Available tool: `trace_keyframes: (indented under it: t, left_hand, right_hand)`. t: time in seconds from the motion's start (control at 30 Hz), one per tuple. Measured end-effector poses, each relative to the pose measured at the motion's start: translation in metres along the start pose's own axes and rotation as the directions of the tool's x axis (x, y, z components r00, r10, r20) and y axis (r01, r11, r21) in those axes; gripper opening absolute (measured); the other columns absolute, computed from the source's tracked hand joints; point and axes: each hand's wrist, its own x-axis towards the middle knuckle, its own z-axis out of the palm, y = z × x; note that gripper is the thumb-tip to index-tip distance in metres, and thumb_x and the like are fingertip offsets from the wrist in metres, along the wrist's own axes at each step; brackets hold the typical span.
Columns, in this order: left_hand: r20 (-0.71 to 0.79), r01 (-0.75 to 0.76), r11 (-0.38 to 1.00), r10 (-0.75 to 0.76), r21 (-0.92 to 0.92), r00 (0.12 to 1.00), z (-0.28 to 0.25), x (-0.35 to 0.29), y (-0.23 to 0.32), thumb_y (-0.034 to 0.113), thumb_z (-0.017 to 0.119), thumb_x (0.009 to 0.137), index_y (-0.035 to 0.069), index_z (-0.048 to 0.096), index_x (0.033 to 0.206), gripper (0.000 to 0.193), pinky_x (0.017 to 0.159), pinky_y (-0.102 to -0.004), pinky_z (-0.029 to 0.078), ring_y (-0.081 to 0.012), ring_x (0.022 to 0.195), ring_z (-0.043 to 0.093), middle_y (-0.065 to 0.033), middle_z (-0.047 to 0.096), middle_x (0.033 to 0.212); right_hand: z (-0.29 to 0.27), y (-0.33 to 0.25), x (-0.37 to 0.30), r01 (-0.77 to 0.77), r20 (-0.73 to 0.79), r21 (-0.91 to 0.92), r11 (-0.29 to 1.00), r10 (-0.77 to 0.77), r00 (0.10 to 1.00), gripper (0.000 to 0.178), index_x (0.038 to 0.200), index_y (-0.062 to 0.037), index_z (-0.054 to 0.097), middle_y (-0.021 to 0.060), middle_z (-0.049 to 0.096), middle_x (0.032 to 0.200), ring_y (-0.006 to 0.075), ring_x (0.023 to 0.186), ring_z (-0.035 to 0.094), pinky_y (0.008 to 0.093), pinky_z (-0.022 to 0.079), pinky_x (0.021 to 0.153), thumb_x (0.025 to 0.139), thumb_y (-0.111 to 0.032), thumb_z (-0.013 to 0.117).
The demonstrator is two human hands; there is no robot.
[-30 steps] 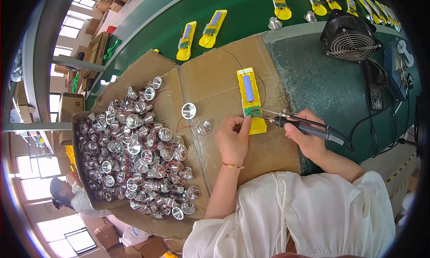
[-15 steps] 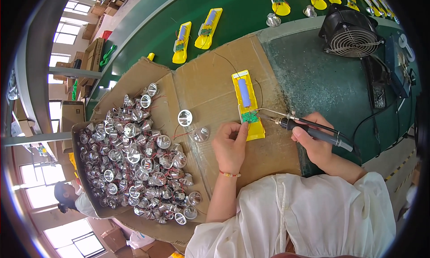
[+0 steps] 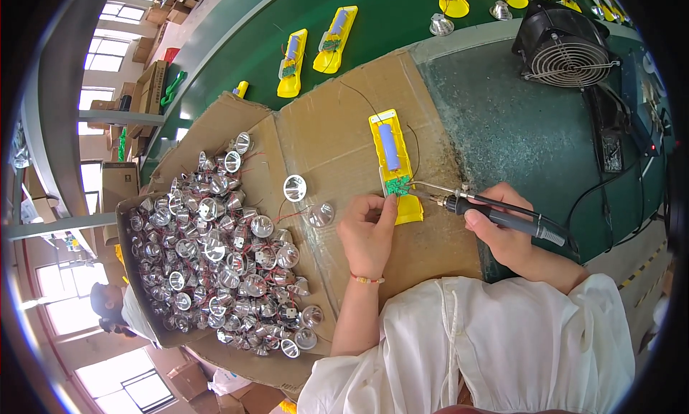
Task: Soldering internal electrical components into plastic flashlight housings at an assembly station.
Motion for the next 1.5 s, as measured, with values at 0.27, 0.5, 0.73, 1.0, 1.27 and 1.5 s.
trace_keyframes:
  t: [0.27, 0.5, 0.73, 1.0, 1.27, 1.5]
  left_hand:
    - [-0.058, -0.390, 0.916, 0.396, 0.095, 0.916, -0.005, -0.008, -0.001, 0.005, 0.068, 0.073, 0.002, 0.065, 0.086, 0.013, 0.058, -0.0256, 0.048, -0.0178, 0.069, 0.058, -0.0111, 0.059, 0.087]
    - [0.052, -0.556, 0.746, 0.580, 0.367, 0.813, -0.003, -0.012, -0.007, 0.002, 0.068, 0.067, 0.006, 0.067, 0.093, 0.027, 0.065, -0.0316, 0.043, -0.0216, 0.078, 0.056, -0.0096, 0.057, 0.089]
    - [0.084, -0.593, 0.690, 0.620, 0.415, 0.780, -0.003, -0.010, -0.009, 0.003, 0.068, 0.066, 0.008, 0.067, 0.093, 0.028, 0.065, -0.0309, 0.041, -0.0190, 0.072, 0.054, -0.0065, 0.058, 0.089]
    - [0.055, -0.591, 0.712, 0.620, 0.378, 0.782, -0.002, -0.008, -0.011, 0.002, 0.067, 0.066, 0.009, 0.066, 0.093, 0.028, 0.065, -0.0303, 0.040, -0.0189, 0.069, 0.054, -0.0059, 0.059, 0.085]
    - [0.064, -0.582, 0.736, 0.601, 0.346, 0.797, -0.002, -0.008, -0.009, -0.002, 0.062, 0.065, 0.007, 0.066, 0.092, 0.028, 0.066, -0.0310, 0.041, -0.0208, 0.070, 0.054, -0.0068, 0.059, 0.084]
    - [0.057, -0.593, 0.741, 0.609, 0.315, 0.791, -0.003, -0.006, -0.011, -0.003, 0.061, 0.065, 0.006, 0.066, 0.090, 0.027, 0.063, -0.0310, 0.042, -0.0217, 0.069, 0.054, -0.0075, 0.058, 0.083]
  right_hand:
    - [-0.001, 0.005, 0.000, 0.077, 0.023, -0.062, 0.995, -0.076, 0.997, 0.015, 0.086, -0.0006, 0.052, 0.0068, 0.060, 0.067, 0.0078, 0.057, 0.055, 0.0211, 0.043, 0.049, 0.079, -0.008, 0.063]
    - [0.007, 0.000, 0.000, -0.009, -0.033, 0.039, 0.999, 0.010, 0.999, 0.014, 0.083, -0.0008, 0.055, -0.0003, 0.055, 0.062, 0.0024, 0.054, 0.048, 0.0190, 0.038, 0.047, 0.078, -0.009, 0.066]
    - [0.005, 0.006, 0.000, 0.058, -0.034, -0.050, 0.997, -0.060, 0.998, 0.014, 0.083, -0.0003, 0.055, 0.0004, 0.056, 0.063, 0.0033, 0.055, 0.049, 0.0192, 0.038, 0.047, 0.078, -0.009, 0.066]
    - [0.004, 0.001, -0.001, 0.033, -0.124, 0.135, 0.990, -0.016, 0.992, 0.014, 0.085, -0.0008, 0.054, 0.0016, 0.057, 0.064, 0.0041, 0.056, 0.050, 0.0191, 0.040, 0.049, 0.079, -0.008, 0.064]
    - [0.003, 0.005, -0.001, 0.045, -0.084, -0.023, 0.999, -0.047, 0.995, 0.016, 0.075, -0.0032, 0.055, -0.0008, 0.055, 0.062, 0.0028, 0.054, 0.046, 0.0207, 0.036, 0.046, 0.075, -0.012, 0.068]
    - [0.002, 0.002, 0.000, -0.013, -0.106, 0.170, 0.985, 0.031, 0.994, 0.012, 0.083, -0.0017, 0.053, 0.0012, 0.056, 0.066, 0.0038, 0.057, 0.050, 0.0193, 0.040, 0.049, 0.077, -0.003, 0.064]
